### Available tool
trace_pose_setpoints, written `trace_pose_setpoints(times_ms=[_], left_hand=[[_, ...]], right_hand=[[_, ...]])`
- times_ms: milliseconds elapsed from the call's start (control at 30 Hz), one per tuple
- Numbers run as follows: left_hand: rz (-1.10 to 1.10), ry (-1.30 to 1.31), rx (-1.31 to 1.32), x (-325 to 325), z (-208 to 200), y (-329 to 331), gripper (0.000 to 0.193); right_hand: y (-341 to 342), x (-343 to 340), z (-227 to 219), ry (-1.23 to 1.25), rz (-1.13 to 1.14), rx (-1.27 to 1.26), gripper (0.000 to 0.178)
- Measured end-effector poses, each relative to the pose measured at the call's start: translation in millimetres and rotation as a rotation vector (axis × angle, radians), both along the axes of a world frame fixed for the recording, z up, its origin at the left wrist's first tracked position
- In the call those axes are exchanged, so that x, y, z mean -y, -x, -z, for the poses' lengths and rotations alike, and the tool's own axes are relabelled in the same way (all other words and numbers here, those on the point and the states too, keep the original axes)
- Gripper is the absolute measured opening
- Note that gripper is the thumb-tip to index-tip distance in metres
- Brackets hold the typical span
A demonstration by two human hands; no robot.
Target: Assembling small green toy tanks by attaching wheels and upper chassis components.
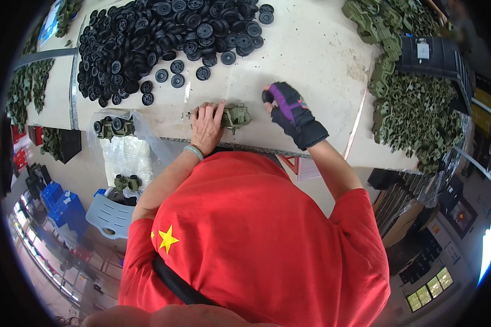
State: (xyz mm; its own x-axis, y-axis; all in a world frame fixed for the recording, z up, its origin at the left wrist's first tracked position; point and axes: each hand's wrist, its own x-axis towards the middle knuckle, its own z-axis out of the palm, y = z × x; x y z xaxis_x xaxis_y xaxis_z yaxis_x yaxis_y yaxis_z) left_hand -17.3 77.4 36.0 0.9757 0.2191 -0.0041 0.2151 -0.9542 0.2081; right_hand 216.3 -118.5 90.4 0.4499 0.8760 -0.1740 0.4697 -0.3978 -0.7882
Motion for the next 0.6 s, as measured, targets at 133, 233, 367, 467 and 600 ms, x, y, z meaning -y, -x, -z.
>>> trace_pose_setpoints(times_ms=[133,233,367,467,600], left_hand=[[0.003,0.288,-0.102,0,-8,9,0.097],[-0.036,0.146,-0.152,-9,-15,6,0.077],[-0.056,0.326,-0.34,-12,-6,2,0.057],[-0.052,0.317,-0.264,-10,-1,5,0.049],[-0.053,0.308,-0.251,-8,1,5,0.047]], right_hand=[[30,6,-15,-0.023,-0.047,0.086,0.049],[43,-8,-26,-0.022,-0.079,0.162,0.046],[48,-31,-33,0.017,-0.189,0.251,0.044],[48,-43,-30,0.065,-0.29,0.286,0.04],[49,-44,-19,0.121,-0.329,0.312,0.034]])
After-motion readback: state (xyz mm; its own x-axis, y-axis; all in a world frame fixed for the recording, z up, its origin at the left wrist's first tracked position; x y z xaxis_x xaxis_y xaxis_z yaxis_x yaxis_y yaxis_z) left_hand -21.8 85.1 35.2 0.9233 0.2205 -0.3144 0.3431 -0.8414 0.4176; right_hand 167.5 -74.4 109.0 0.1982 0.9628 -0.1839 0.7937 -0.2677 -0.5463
